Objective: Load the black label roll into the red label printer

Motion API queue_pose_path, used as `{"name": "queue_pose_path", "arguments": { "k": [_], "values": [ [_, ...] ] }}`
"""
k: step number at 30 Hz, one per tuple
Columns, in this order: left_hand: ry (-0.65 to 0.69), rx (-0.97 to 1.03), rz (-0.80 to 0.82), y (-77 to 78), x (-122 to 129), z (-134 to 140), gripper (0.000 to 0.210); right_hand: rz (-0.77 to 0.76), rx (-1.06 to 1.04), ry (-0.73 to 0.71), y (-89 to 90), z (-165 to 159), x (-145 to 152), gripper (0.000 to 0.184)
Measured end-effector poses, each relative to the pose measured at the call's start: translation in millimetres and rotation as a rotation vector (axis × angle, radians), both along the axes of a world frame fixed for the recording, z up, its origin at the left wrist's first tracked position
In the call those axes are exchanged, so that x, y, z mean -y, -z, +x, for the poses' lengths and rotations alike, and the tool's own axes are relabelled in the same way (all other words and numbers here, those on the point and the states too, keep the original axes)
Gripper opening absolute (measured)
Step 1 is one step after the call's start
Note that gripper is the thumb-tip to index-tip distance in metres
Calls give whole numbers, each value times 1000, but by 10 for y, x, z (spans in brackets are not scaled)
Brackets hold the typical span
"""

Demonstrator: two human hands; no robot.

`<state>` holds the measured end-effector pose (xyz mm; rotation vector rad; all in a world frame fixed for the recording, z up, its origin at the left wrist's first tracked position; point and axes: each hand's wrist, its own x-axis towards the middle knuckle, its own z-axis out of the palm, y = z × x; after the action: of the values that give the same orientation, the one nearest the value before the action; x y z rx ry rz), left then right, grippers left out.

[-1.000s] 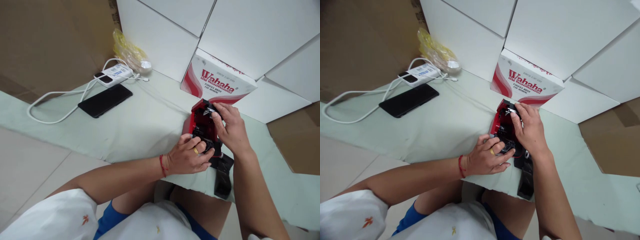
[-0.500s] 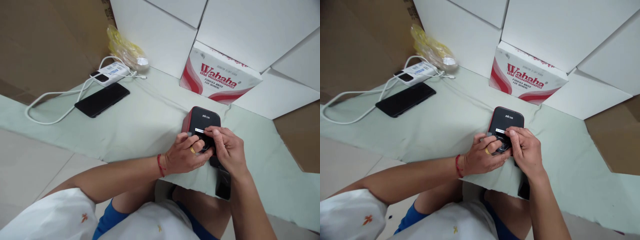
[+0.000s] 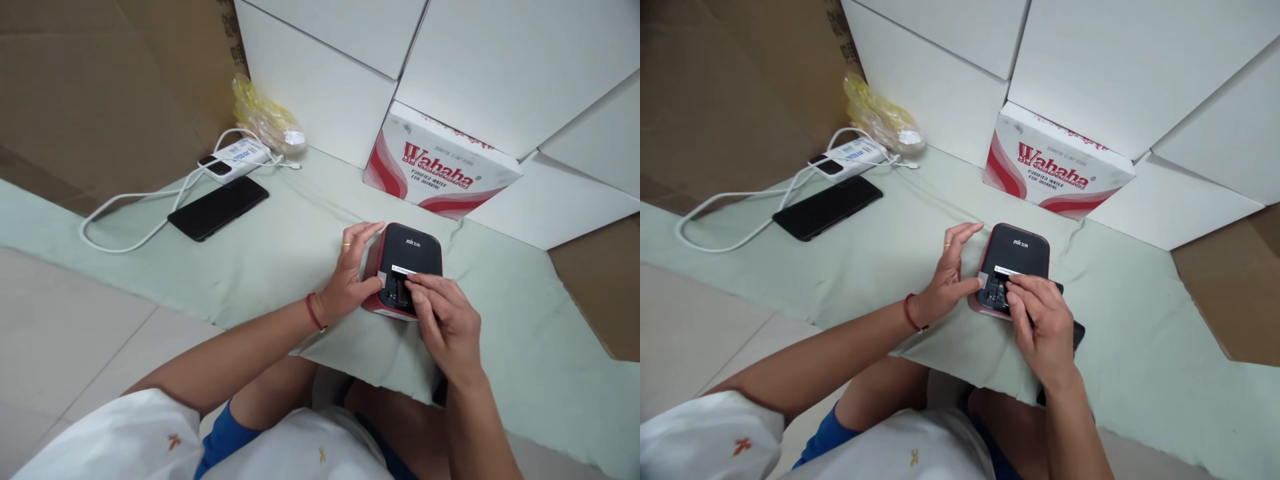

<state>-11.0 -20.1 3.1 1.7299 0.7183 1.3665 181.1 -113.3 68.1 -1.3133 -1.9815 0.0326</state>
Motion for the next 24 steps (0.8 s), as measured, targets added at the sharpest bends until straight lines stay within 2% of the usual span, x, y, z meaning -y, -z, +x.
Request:
{"name": "queue_pose_path", "arguments": {
  "k": [5,9,14,19,22,24],
  "values": [
    [193,145,-223,157,-91,78,98,60,86,-46,90,-52,329,36],
    [244,179,-323,210,-143,136,109,72,122,-13,106,-68,408,45],
    [278,179,-453,180,-162,188,119,55,118,22,85,-109,393,45],
    [288,184,-425,222,-168,188,114,15,116,8,-1,-85,404,35],
    [269,154,-365,293,-175,187,105,-114,74,35,-164,31,283,20],
    [261,139,-353,330,-178,191,101,-234,37,111,-281,130,75,19]
  ]
}}
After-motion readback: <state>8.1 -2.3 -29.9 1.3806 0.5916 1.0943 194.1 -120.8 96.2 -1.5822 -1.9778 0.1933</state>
